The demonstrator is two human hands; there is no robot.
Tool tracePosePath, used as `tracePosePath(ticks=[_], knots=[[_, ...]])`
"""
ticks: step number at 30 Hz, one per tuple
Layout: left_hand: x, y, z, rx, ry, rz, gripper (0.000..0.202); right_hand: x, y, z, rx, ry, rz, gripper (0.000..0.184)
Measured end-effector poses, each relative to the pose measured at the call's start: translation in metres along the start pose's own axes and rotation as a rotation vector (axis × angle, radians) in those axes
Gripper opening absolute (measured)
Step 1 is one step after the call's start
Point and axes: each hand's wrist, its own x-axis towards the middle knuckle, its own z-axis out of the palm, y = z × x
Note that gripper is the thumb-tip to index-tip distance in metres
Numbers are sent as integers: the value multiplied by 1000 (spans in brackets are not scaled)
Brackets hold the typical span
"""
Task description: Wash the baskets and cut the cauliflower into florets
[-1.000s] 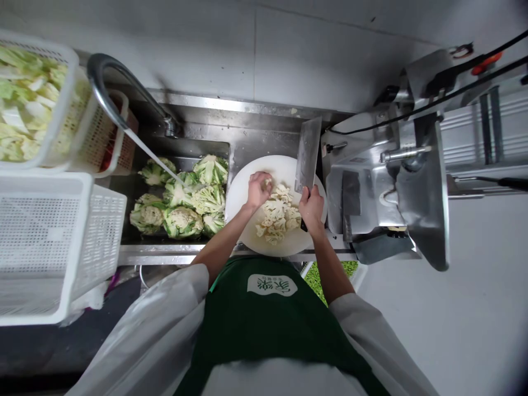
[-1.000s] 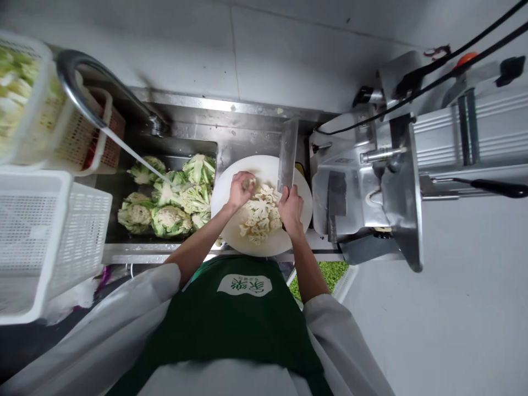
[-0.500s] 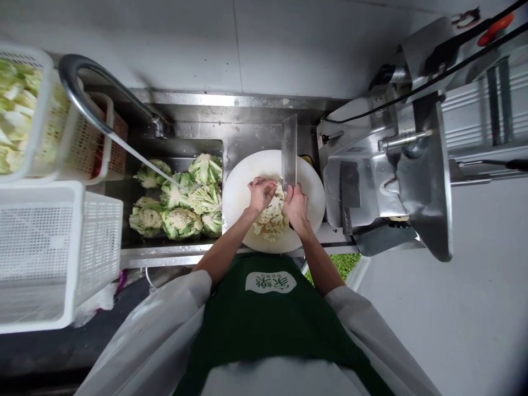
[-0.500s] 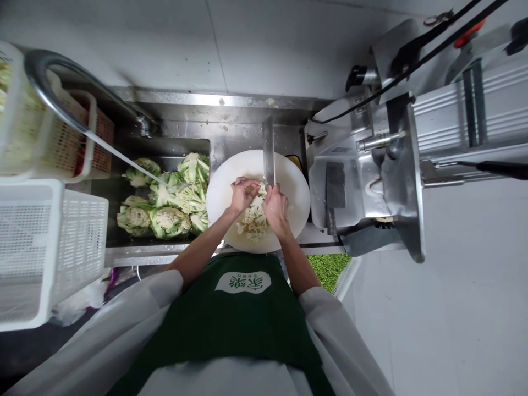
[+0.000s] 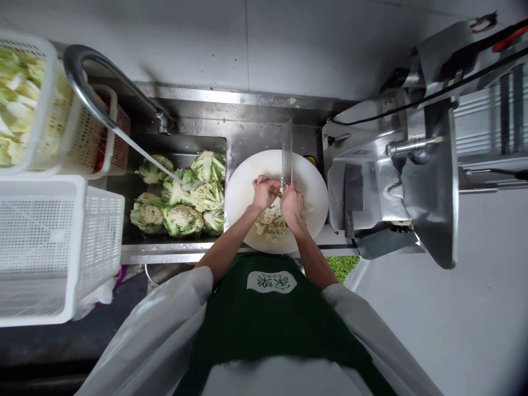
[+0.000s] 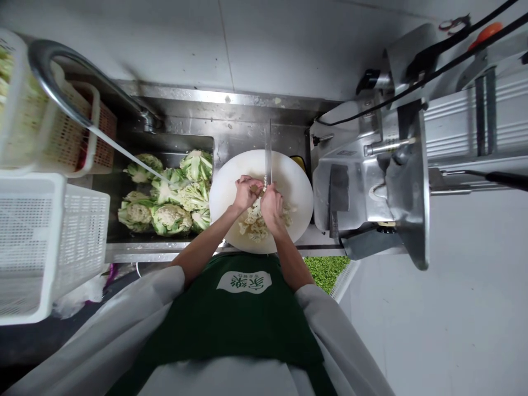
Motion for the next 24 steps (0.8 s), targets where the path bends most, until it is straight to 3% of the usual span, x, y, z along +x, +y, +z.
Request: tracePosePath(ticks=[10,12,14,18,20,24], knots=[[4,9,-4,171,-65,48,37,33,11,3,57,-9,-9,30],[8,13,-10,233,-98,49,34,38,19,-4,98,-21,-30,26],[6,15,-20,240,-49,31,26,41,29,-13,135,-26,-43,24],[-26,11,-46,124,151,19,21,28,49,-29,153,73,-41,24],[-52,9,-48,77,94,1,27,15,57,-33,148,120,-60,26],[-90,11,-28,21,-23,-117,76,-7,63,-35,143,155,-80,28]])
